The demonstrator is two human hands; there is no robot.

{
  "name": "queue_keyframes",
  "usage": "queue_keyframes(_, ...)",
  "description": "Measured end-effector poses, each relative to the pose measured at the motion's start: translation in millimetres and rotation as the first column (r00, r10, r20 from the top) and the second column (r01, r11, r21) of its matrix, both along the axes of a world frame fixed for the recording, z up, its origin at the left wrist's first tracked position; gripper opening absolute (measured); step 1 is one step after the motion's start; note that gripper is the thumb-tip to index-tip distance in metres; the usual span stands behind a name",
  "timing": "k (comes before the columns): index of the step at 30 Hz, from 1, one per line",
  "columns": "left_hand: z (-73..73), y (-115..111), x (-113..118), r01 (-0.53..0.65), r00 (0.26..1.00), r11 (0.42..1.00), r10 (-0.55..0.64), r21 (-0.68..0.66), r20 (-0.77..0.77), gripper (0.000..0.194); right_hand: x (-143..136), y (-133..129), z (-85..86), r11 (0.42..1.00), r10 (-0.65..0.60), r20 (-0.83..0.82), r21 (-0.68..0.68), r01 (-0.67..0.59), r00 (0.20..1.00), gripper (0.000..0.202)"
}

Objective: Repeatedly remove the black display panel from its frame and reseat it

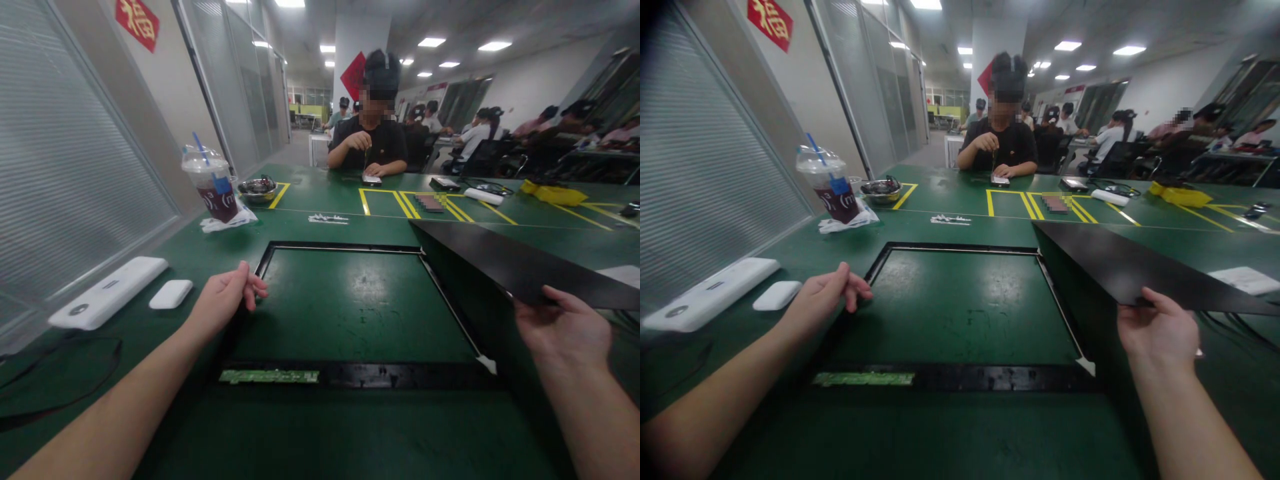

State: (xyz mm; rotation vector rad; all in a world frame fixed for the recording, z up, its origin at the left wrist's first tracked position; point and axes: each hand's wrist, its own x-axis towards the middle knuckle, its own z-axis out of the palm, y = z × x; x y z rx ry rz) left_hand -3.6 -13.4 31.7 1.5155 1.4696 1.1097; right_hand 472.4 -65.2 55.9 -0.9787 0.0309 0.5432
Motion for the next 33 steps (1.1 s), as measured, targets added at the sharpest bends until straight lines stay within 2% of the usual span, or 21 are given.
queue_keyframes(4,0.9,1,0,0.035,0.999,0.999,-0.035,0.005,0.004,0.066,5,4,-6.8,0.997,0.037,-0.064,-0.062,-0.041,0.997,0.027)
queue_keyframes(9,2.9,0,0,0.015,0.996,1.000,-0.016,-0.015,-0.083,0.068,12,8,-17.0,0.976,0.069,-0.134,-0.197,-0.095,0.989,0.029)
queue_keyframes(16,2.2,-1,0,0.021,0.991,0.999,-0.026,-0.039,-0.130,0.070,14,8,-22.0,0.963,0.112,-0.204,-0.220,-0.158,0.972,0.027)
queue_keyframes(26,14.0,-8,8,-0.009,0.988,0.999,0.004,-0.034,-0.155,0.060,11,9,-24.9,0.957,0.077,-0.189,-0.260,-0.125,0.979,0.029)
queue_keyframes(33,13.3,-9,8,0.023,0.986,1.000,-0.024,-0.009,-0.166,0.061,7,9,-22.5,0.958,0.064,-0.152,-0.267,-0.103,0.986,0.027)
